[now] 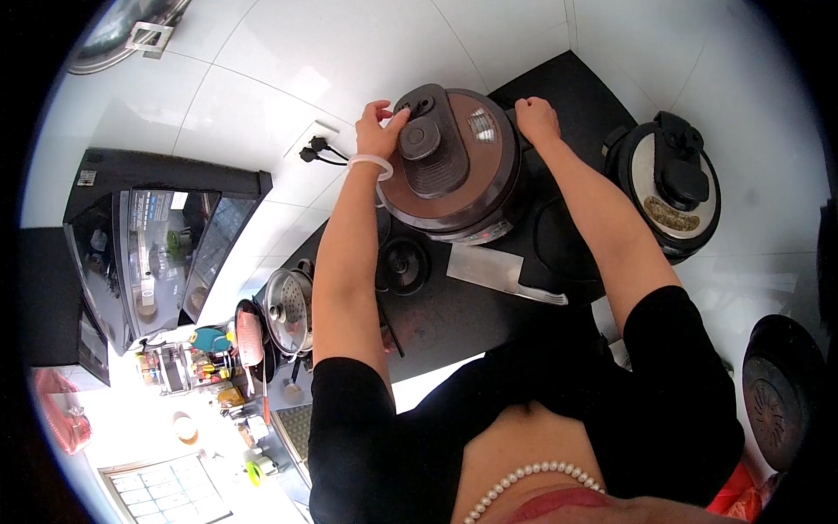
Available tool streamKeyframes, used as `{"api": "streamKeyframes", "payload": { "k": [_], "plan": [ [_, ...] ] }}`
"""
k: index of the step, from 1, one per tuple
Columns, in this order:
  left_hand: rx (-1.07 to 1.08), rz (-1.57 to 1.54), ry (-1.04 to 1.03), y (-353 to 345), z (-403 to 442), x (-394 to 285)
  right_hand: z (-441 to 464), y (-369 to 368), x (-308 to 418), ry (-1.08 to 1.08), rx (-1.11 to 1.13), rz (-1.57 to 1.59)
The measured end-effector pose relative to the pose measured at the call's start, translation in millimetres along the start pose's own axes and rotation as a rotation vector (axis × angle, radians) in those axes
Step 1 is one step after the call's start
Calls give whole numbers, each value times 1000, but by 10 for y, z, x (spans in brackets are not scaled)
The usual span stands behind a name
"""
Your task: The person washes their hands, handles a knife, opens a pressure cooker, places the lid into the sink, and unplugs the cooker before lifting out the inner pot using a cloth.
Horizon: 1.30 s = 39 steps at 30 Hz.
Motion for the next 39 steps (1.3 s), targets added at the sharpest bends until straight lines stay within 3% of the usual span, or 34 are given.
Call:
{"api": "streamKeyframes", "payload": {
  "k": [6,15,18,24,27,31,34,39],
  "plan": [
    [-48,-104,-86,106,-21,-98,28,-30,-21,34,-24,-21],
    [232,210,-30,-10,168,-256,-1,24,10,13,22,-10],
    [186,382,-167,11,150,-344,-21,26,7,17,31,-16],
    [153,172,-88,16,132,-182,2,19,12,18,21,-20],
    [10,-8,-152,98,141,-308,0,11,9,9,3,-7],
    [251,330,-679,156,-327,-956,30,-14,-11,14,14,-6],
    [363,462,-625,36,-525,-1007,-18,28,12,2,49,32],
    [224,504,-625,-141,-634,-932,-8,21,9,-10,51,21]
  ]
}}
Point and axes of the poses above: each hand's wrist, its own z-axis towards the middle knuckle, its own y-axis out of the back of the hand, x = y × z, the point moved 1 cm from there along z, towards the middle knuckle, and after that the axes turned 7 degrees about -z, right-handed, at the moved point
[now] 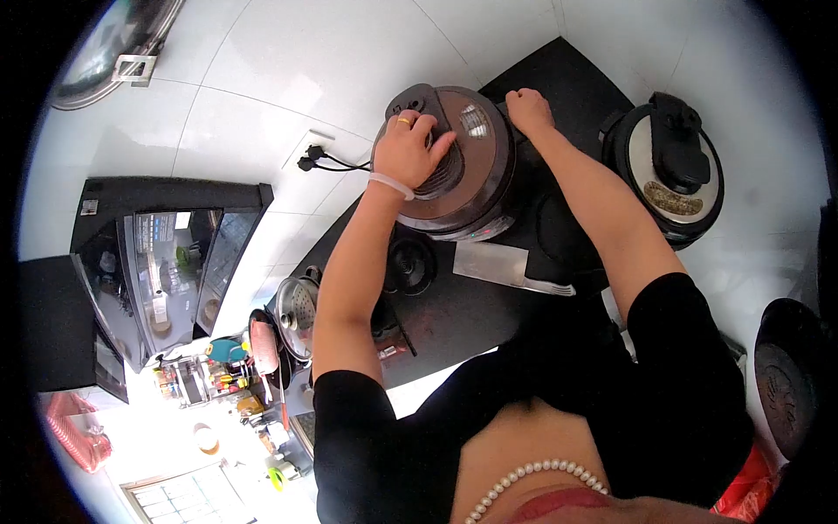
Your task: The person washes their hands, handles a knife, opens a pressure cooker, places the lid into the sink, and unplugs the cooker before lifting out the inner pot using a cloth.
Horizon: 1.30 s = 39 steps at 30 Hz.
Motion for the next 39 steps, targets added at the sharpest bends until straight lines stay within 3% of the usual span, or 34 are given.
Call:
{"api": "streamKeyframes", "payload": {
  "k": [11,16,21,28,30,35,39],
  "plan": [
    [21,138,186,-301,52,159,37,-17,-10,3,32,-2],
    [127,144,74,-68,82,31,84,-109,-53,-11,-80,32],
    [138,58,-82,13,92,57,54,-19,-27,-7,25,47],
    [146,194,657,-140,202,-165,242,-245,-182,50,-48,49],
    [153,208,735,-140,208,-219,149,-222,-109,53,-39,60],
    [146,176,773,-117,240,-215,118,-111,-68,72,7,31],
    [169,277,526,-461,145,247,163,-148,-78,37,-3,60]
  ]
}}
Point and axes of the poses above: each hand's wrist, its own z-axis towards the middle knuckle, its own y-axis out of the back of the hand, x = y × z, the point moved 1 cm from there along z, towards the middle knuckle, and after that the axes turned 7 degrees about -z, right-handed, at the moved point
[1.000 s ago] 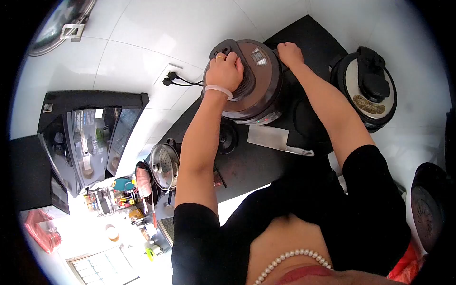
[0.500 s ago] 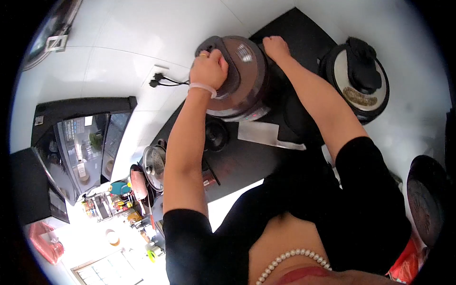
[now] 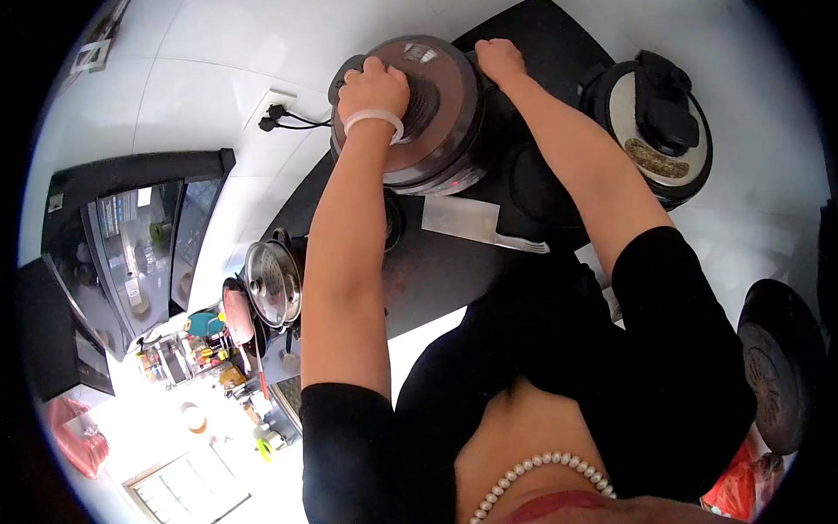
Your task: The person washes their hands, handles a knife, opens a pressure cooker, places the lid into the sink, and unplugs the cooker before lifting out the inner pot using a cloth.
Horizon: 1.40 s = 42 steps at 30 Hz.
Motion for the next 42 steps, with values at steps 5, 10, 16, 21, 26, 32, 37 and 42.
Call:
{"api": "streamKeyframes", "payload": {
  "k": [5,10,16,21,26,32,37,42],
  "plan": [
    [99,-115,153,464,-187,-266,22,-17,-6,-46,45,-5],
    [138,-63,149,446,-125,-232,-21,41,31,-20,38,19],
    [88,8,60,567,-225,-339,-54,49,37,-7,23,2],
    [113,-24,71,652,-217,-297,-4,-11,4,-1,-24,-17],
    [50,-178,114,765,-60,0,-57,22,16,13,-16,-51],
    [-110,-474,201,884,-2,624,-18,-21,-14,21,-31,-40],
    [-151,-1018,576,1034,-274,954,-79,27,31,20,-34,-23],
    [-328,-1717,677,1077,-563,1160,48,-45,-37,49,-13,-27]
  ]
}}
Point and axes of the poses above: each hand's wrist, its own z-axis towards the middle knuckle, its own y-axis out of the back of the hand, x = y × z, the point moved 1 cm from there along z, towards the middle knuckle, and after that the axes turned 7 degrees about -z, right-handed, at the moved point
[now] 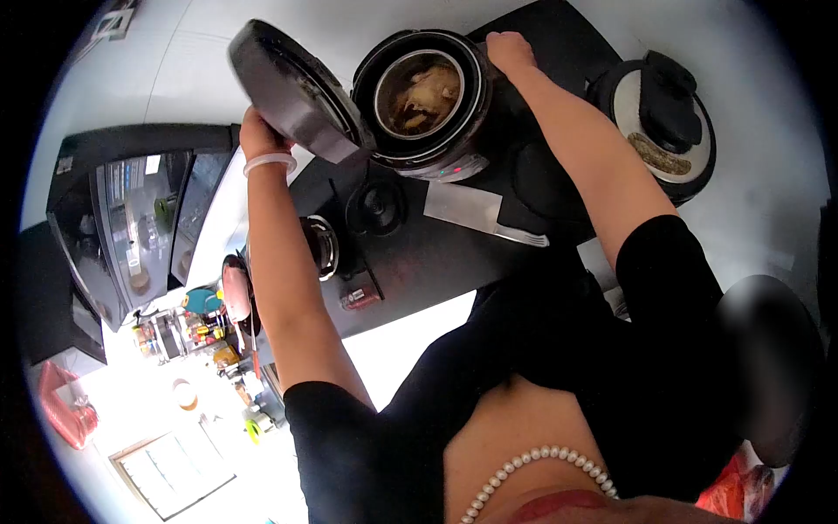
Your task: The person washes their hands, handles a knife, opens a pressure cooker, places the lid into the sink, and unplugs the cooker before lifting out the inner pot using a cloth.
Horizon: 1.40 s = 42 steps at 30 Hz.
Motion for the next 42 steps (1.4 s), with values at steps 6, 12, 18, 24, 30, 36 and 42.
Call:
{"api": "streamKeyframes", "payload": {
  "k": [6,12,18,24,30,36,42],
  "plan": [
    [17,-315,-73,424,-279,153,13,0,-17,52,3,-15],
    [-38,-471,-17,759,-705,572,108,-198,-156,-103,-57,288],
    [24,-535,-65,768,-1193,802,-150,-1,-150,-54,-368,916],
    [55,-628,-84,1066,-1708,910,-1757,572,77,309,-231,1079],
    [23,-710,-110,1872,-2295,920,-3089,46,-703,206,376,632],
    [-92,-831,-205,3099,-3126,836,-4476,-741,-726,201,895,289],
    [-335,-916,-371,4332,-4062,743,-5647,-1457,-169,240,1258,139]
  ]
}}
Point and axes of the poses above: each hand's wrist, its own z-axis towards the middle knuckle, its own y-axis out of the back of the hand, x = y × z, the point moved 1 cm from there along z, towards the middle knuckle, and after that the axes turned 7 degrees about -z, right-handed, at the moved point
